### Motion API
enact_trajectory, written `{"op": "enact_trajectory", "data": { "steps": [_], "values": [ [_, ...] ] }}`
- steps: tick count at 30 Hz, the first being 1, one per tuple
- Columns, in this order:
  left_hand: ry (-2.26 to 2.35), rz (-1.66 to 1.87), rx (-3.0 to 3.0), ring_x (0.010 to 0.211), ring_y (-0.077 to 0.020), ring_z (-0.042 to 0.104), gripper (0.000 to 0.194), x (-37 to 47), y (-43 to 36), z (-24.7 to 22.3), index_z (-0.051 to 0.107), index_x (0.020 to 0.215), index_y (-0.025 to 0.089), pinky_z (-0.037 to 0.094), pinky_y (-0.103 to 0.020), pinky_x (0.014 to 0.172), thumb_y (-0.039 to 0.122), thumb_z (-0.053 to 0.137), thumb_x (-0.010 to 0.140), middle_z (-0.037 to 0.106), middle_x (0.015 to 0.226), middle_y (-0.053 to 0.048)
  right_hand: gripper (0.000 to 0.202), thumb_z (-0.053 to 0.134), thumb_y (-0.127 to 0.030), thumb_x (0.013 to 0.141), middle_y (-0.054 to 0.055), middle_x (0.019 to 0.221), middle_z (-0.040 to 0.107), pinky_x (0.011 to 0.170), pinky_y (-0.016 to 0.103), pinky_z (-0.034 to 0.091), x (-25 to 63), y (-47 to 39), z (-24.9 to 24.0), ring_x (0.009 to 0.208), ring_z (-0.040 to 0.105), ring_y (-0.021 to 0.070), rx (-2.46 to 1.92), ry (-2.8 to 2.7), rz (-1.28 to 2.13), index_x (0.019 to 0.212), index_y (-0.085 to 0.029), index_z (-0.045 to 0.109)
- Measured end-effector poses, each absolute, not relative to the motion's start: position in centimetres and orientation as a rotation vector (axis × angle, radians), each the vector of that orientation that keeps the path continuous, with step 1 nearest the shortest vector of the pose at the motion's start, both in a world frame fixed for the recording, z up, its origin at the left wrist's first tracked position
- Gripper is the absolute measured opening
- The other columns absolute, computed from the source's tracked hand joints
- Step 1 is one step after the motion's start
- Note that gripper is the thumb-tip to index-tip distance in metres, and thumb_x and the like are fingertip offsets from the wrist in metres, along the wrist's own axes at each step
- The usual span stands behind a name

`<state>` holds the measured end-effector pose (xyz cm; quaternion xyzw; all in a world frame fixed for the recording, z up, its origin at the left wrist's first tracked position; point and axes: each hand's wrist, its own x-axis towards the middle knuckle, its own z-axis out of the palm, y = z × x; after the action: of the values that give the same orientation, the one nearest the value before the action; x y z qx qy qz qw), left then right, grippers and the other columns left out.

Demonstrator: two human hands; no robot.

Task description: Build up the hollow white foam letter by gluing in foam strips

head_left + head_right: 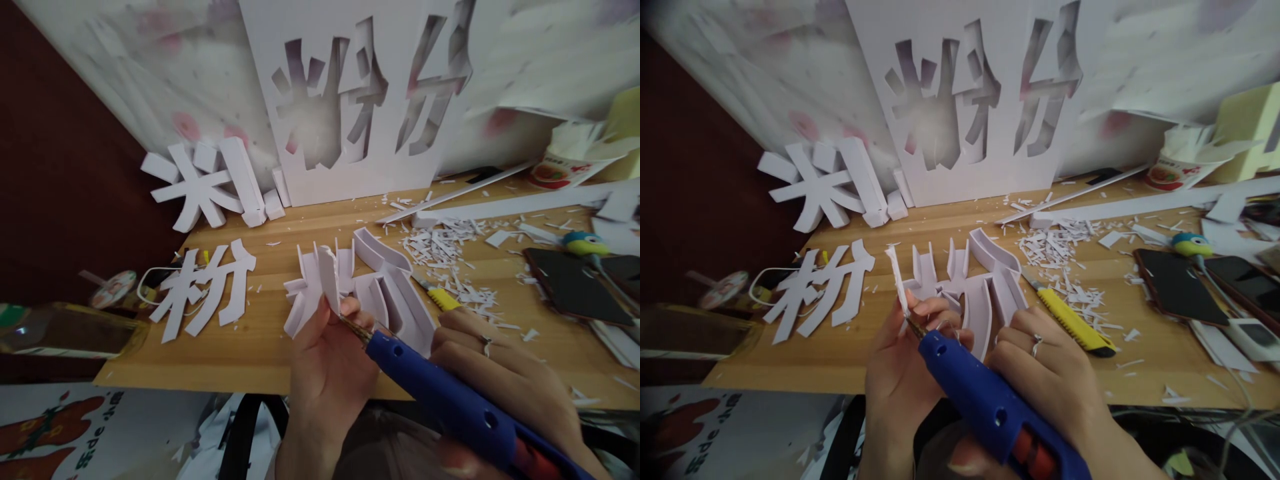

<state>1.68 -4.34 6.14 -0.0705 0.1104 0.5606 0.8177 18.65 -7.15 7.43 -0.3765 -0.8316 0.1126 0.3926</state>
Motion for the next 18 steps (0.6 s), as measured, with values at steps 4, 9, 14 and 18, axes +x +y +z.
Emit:
{"op": "enact_trajectory", "data": {
  "steps": [4,9,14,18],
  "values": [
    [0.217,1.17,-0.174,0.063,-0.01,0.06,0.02,1.9,-4.6,6.7,0.07,0.074,0.018,0.056,-0.03,0.068,0.014,0.089,0.069,0.06,0.072,0.004,0.049,0.043,-0.069,0.101,-0.002,0.069,0.047,0.064,0.035,0.034,18.9,-7.2,6.6,0.066,0.047,0.0172,-0.915,-2.081,0.344,0.083,-0.024,0.05],
    [0.22,1.163,-0.183,0.062,-0.0096,0.061,0.023,2.3,-4.8,6.6,0.071,0.075,0.019,0.056,-0.029,0.068,0.014,0.092,0.066,0.059,0.07,0.005,0.048,0.045,-0.068,0.1,-0.003,0.071,0.047,0.066,0.034,0.032,18.6,-7.0,6.2,0.068,0.045,0.0168,-0.867,-2.038,0.37,0.087,-0.023,0.051],
    [0.231,1.145,-0.189,0.064,-0.0094,0.06,0.023,2.5,-5.0,6.6,0.073,0.076,0.02,0.054,-0.028,0.07,0.017,0.093,0.066,0.059,0.071,0.006,0.048,0.042,-0.068,0.1,-0.003,0.07,0.043,0.069,0.036,0.03,17.9,-7.3,6.2,0.068,0.044,0.0183,-0.911,-1.965,0.353,0.085,-0.023,0.05],
    [0.3,1.142,-0.211,0.065,-0.0093,0.058,0.027,2.5,-5.2,7.1,0.074,0.074,0.019,0.05,-0.026,0.071,0.017,0.096,0.059,0.059,0.071,0.005,0.047,0.046,-0.068,0.1,-0.002,0.07,0.045,0.066,0.035,0.032,18.4,-7.3,5.9,0.067,0.045,0.0175,-0.891,-1.976,0.357,0.085,-0.023,0.051]
  ]
}}
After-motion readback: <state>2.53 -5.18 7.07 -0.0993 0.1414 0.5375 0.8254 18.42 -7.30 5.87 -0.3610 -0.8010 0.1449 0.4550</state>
